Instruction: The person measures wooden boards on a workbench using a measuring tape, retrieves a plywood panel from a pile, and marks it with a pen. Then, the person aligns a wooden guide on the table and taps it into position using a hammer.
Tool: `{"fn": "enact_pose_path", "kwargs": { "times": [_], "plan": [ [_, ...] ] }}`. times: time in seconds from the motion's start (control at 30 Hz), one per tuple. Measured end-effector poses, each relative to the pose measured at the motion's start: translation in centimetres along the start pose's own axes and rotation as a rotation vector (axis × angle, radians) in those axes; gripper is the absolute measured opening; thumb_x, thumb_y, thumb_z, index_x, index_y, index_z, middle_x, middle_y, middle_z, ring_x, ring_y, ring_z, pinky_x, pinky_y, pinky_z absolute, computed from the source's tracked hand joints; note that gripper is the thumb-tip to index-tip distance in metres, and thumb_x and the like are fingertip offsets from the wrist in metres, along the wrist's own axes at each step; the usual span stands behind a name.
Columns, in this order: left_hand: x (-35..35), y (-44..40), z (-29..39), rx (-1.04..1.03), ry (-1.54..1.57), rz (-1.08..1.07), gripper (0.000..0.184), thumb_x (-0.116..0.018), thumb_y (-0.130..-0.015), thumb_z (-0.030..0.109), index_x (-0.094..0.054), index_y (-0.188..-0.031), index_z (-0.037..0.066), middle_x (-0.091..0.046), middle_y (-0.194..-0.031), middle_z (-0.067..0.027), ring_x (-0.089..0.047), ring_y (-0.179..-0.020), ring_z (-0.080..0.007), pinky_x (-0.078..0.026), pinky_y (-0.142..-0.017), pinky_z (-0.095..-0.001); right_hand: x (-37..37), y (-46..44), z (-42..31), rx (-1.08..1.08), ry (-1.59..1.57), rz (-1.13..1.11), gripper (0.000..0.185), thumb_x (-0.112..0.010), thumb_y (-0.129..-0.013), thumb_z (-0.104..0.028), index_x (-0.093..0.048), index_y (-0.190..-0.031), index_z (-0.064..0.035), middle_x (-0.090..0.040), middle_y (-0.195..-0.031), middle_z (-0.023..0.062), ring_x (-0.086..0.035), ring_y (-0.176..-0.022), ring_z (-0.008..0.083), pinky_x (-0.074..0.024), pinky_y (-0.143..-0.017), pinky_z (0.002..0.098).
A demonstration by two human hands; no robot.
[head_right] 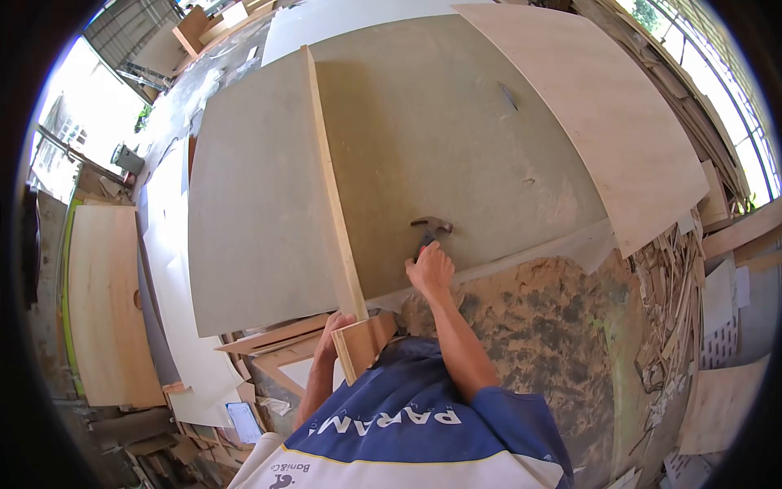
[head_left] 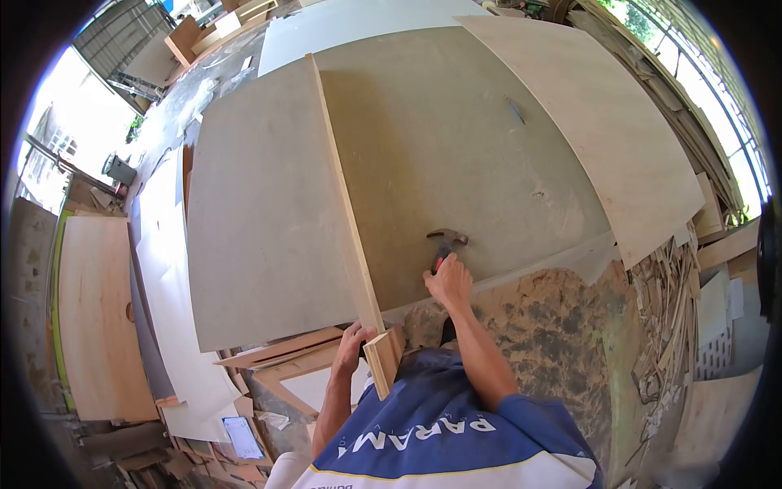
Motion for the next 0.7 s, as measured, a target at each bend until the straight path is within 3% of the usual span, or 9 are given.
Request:
{"fn": "enact_pose_path", "kwargs": {
  "times": [0.13, 0.2, 0.23, 0.3, 0.33, 0.4, 0.5, 0.63, 0.7],
  "plan": [
    [0.0, -0.4, -0.7, -0.053, 0.067, -0.009, 0.048, -0.060, -0.077, 0.030, -0.058, -0.111, -0.003, -0.062, -0.101, -0.0079, -0.054, -0.095, -0.0161, -0.040, -0.087, -0.0286, -1.8, -0.1, 0.4, 0.046, 0.073, 0.092, 0.039, -0.063, -0.080, -0.028, -0.049, -0.098, 0.0038, -0.062, -0.090, 0.0236, -0.062, -0.087, 0.0408, -0.0490, -0.077, 0.0477],
    [0.1, -0.6, -0.9, -0.064, 0.104, -0.027, 0.048, -0.060, -0.076, 0.029, -0.058, -0.111, -0.004, -0.062, -0.105, -0.0086, -0.055, -0.097, -0.0164, -0.039, -0.088, -0.0283, -2.3, 0.3, 1.1, 0.102, 0.035, 0.448, 0.031, -0.059, -0.083, -0.023, -0.051, -0.093, 0.0046, -0.062, -0.085, 0.0233, -0.062, -0.085, 0.0368, -0.0480, -0.077, 0.0491],
    [0.3, -0.7, -1.2, -0.063, 0.106, -0.029, 0.048, -0.060, -0.076, 0.029, -0.058, -0.111, -0.004, -0.062, -0.105, -0.0086, -0.055, -0.097, -0.0164, -0.039, -0.088, -0.0283, -1.9, 0.1, 1.4, 0.102, 0.038, 0.449, 0.031, -0.059, -0.083, -0.023, -0.051, -0.093, 0.0046, -0.062, -0.085, 0.0233, -0.062, -0.085, 0.0368, -0.0480, -0.077, 0.0491],
    [0.6, -1.0, -1.9, -0.072, 0.115, -0.030, 0.048, -0.060, -0.076, 0.029, -0.058, -0.111, -0.004, -0.063, -0.103, -0.0088, -0.055, -0.097, -0.0167, -0.040, -0.089, -0.0287, -1.7, -0.8, 3.1, 0.000, -0.561, 0.257, 0.025, -0.057, -0.085, -0.022, -0.053, -0.087, 0.0033, -0.060, -0.074, 0.0190, -0.063, -0.069, 0.0295, -0.0499, -0.060, 0.0441],
    [0.4, -0.9, -1.7, -0.069, 0.117, -0.034, 0.048, -0.060, -0.076, 0.029, -0.058, -0.111, -0.004, -0.063, -0.103, -0.0088, -0.055, -0.097, -0.0167, -0.040, -0.089, -0.0287, -1.3, -0.5, 3.4, -0.004, -0.558, 0.259, 0.025, -0.057, -0.085, -0.022, -0.053, -0.087, 0.0033, -0.060, -0.074, 0.0190, -0.063, -0.069, 0.0295, -0.0499, -0.060, 0.0441],
    [0.1, -0.9, -1.0, -0.081, 0.066, -0.066, 0.049, -0.060, -0.075, 0.030, -0.059, -0.111, -0.004, -0.063, -0.103, -0.0096, -0.055, -0.097, -0.0169, -0.039, -0.089, -0.0300, -3.9, 0.6, 3.6, -0.338, -1.744, -0.258, 0.028, -0.057, -0.088, -0.028, -0.054, -0.083, -0.0004, -0.057, -0.063, 0.0128, -0.058, -0.049, 0.0231, -0.0436, -0.042, 0.0351],
    [0.6, -1.1, -1.2, -0.074, 0.032, -0.064, 0.049, -0.060, -0.075, 0.031, -0.061, -0.109, -0.004, -0.063, -0.103, -0.0098, -0.055, -0.096, -0.0170, -0.039, -0.090, -0.0305, -4.9, 4.5, -0.8, -0.297, -1.457, -0.322, 0.031, -0.054, -0.091, -0.035, -0.055, -0.085, -0.0049, -0.054, -0.058, 0.0054, -0.051, -0.042, 0.0176, -0.0372, -0.037, 0.0295],
    [0.8, -1.2, -1.8, -0.051, 0.043, -0.044, 0.049, -0.059, -0.074, 0.031, -0.062, -0.106, -0.005, -0.063, -0.104, -0.0103, -0.054, -0.097, -0.0173, -0.038, -0.091, -0.0307, -5.7, 5.4, -2.3, -0.292, -1.432, -0.390, 0.036, -0.054, -0.091, -0.039, -0.054, -0.077, -0.0063, -0.053, -0.054, 0.0064, -0.052, -0.037, 0.0191, -0.0372, -0.035, 0.0282],
    [0.7, -0.9, -1.1, -0.085, -0.001, -0.019, 0.047, -0.059, -0.075, 0.032, -0.062, -0.102, -0.006, -0.064, -0.095, -0.0089, -0.055, -0.090, -0.0164, -0.041, -0.084, -0.0302, -4.6, 4.6, -2.4, -0.286, -1.558, -0.261, 0.034, -0.055, -0.091, -0.037, -0.052, -0.074, -0.0068, -0.053, -0.054, 0.0061, -0.053, -0.038, 0.0190, -0.0378, -0.035, 0.0281]
  ]
}}
Point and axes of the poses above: each hand's wrist, its own y-axis away from the middle knuckle, its own x-axis out of the back of the hand, z = x × y, the point moved 5 cm from there along -y, towards the middle knuckle
